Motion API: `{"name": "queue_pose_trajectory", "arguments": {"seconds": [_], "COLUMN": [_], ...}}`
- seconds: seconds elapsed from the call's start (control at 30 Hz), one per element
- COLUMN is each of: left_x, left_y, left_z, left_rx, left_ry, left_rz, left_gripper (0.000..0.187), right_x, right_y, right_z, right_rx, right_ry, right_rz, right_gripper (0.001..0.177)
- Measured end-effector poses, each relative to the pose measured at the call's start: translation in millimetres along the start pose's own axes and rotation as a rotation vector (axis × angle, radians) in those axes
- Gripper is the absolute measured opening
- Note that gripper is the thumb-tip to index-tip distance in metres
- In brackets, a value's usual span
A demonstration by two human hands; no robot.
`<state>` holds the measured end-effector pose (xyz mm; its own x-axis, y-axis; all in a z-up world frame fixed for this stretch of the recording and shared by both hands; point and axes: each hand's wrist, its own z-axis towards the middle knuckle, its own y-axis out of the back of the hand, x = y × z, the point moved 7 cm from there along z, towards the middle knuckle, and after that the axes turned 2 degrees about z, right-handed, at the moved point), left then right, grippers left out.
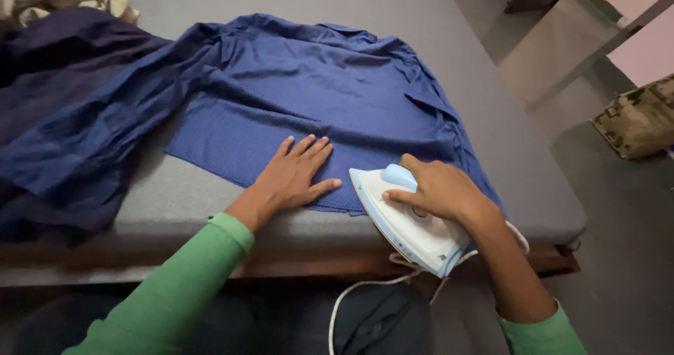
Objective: The person irons a blue button-down shirt on a table. They smooth the fabric with their hands, use a white iron to press the main body and sleeves, and adjust the shirt's position to ensure even coverage.
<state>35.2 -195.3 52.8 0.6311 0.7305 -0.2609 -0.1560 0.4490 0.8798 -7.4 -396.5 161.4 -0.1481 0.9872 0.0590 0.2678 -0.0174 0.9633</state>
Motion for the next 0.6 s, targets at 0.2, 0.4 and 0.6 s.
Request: {"name": "queue_pose_trajectory", "arguments": {"seconds": [0.2,0.4,0.6], "left_x": [1.7,0.3,2.6], "left_y": [-2.3,3.3,0.9], "left_z": [-5.3,-3.1,-3.0], "left_rx": [0.152,0.138,0.156], "left_ry": [0.107,0.099,0.12], "left_rz": [0.054,0.049,0.031], "left_gripper": [0.124,0.132,0.132], "right_x": [4.7,2.4,-5.8], "right_y": [8.2,17.2,11.5], "right_z": [13.0,25.5,25.7], "right_rx": [-0.087,-0.097,-0.166], "right_ry": [0.108,0.138,0.148], "right_rz": [0.012,0.065,0.11], "right_gripper": [0.056,0.057,0.06]}}
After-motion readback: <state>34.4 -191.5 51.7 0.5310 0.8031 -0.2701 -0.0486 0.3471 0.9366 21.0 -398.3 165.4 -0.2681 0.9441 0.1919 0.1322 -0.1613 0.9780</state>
